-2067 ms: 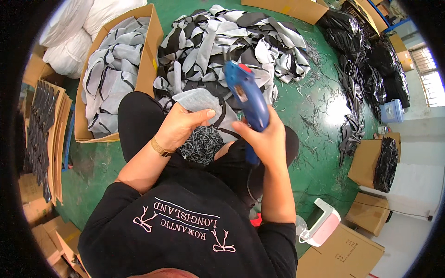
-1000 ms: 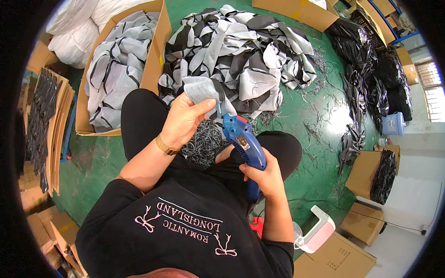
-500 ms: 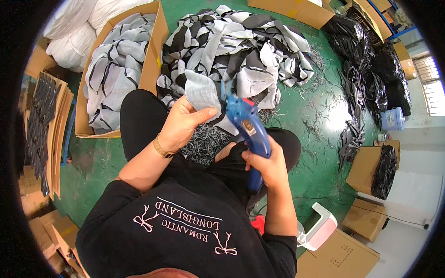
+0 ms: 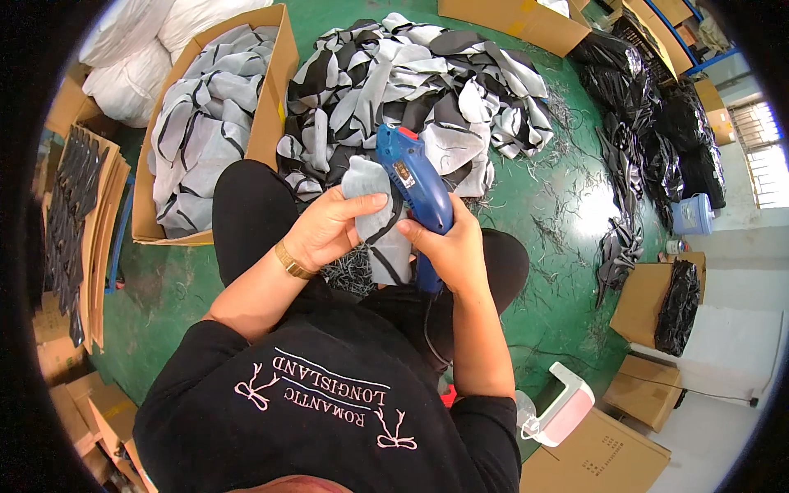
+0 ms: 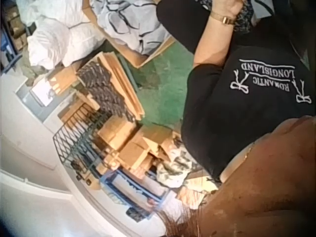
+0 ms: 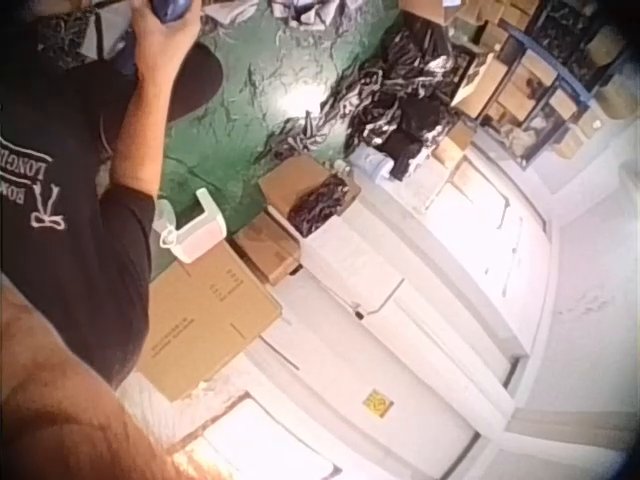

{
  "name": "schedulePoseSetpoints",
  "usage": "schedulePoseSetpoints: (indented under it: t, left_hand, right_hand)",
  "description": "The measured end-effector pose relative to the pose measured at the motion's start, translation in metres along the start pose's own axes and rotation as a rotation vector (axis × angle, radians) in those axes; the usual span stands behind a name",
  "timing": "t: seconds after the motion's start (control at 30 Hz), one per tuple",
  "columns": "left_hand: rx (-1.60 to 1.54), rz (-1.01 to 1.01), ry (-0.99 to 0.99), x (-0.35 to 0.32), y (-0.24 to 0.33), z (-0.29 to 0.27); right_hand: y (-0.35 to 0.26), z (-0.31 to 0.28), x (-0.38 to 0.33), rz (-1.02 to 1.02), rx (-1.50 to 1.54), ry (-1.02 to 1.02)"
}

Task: Trim excess material from fabric pieces using an electric rotary cutter.

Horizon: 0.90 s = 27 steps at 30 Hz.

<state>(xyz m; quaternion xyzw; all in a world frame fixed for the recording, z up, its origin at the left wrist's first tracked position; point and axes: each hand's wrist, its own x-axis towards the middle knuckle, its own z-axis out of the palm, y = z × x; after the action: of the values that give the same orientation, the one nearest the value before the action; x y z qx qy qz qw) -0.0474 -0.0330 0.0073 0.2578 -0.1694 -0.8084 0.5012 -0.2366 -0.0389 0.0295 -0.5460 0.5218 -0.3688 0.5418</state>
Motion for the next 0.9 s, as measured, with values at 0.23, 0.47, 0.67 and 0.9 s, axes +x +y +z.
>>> schedulePoseSetpoints:
  t: [0.23,0.47,0.67,0.9]
  left_hand:
    - [0.065,0.2,0.063,0.001,0.014,-0.006]
    - [0.149,0.316,0.129,0.002,0.019,-0.001]
    - [0.246,0.323,0.085,0.003,0.014,-0.007]
    - [0.342,0.386,0.078,-0.004,0.013,-0.003]
  right_hand:
    - [0.003,-0.022,-0.032,0.113,0.21,-0.046]
    - [0.013,-0.032,-0.061,0.267,0.198,-0.162]
    - [0.008,-0.028,-0.059,0.25,0.151,-0.112]
    - [-0.001,-0.028,-0.059,0.229,0.098,-0.108]
